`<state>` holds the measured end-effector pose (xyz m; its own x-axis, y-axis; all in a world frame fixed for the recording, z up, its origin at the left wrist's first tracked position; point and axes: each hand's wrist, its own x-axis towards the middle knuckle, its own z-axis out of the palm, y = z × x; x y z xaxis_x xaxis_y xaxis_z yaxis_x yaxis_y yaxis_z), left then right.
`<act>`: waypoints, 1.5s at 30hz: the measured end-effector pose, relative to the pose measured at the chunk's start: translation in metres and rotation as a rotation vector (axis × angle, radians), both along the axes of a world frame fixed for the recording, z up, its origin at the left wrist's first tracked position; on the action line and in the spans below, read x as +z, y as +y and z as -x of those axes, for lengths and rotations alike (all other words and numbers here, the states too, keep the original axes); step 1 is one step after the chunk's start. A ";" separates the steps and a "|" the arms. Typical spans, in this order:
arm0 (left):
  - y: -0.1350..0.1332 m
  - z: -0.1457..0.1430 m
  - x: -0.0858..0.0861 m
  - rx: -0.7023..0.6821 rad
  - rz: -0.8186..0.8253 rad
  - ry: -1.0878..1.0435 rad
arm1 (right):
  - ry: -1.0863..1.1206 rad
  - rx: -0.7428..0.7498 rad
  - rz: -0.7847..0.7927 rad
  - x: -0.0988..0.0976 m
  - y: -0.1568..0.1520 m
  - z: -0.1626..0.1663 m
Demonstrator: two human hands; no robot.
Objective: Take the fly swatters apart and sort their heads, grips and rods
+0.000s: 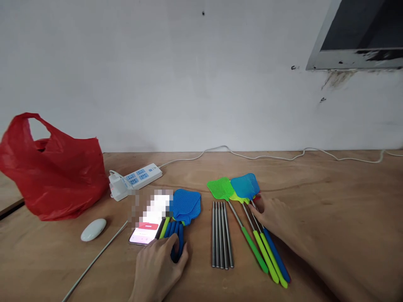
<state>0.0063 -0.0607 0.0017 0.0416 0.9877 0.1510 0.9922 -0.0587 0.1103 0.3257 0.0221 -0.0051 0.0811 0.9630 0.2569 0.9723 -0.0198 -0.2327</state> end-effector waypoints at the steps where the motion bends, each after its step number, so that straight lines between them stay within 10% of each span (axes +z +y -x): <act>1: -0.001 0.000 -0.001 -0.027 -0.034 0.000 | -0.022 0.003 0.006 0.001 -0.001 -0.001; 7: -0.005 -0.001 -0.001 -0.285 -0.202 -0.069 | -0.062 0.081 -0.012 0.011 -0.006 -0.002; 15: -0.005 -0.004 -0.001 -0.379 -0.226 -0.108 | 0.021 0.534 0.033 0.025 -0.022 0.033; 30: -0.006 -0.004 -0.004 -0.440 -0.211 -0.151 | 0.043 0.327 0.180 0.029 -0.029 0.078; 45: 0.012 -0.006 0.031 -0.619 -0.028 -0.312 | 1.369 0.346 0.226 0.029 -0.014 0.047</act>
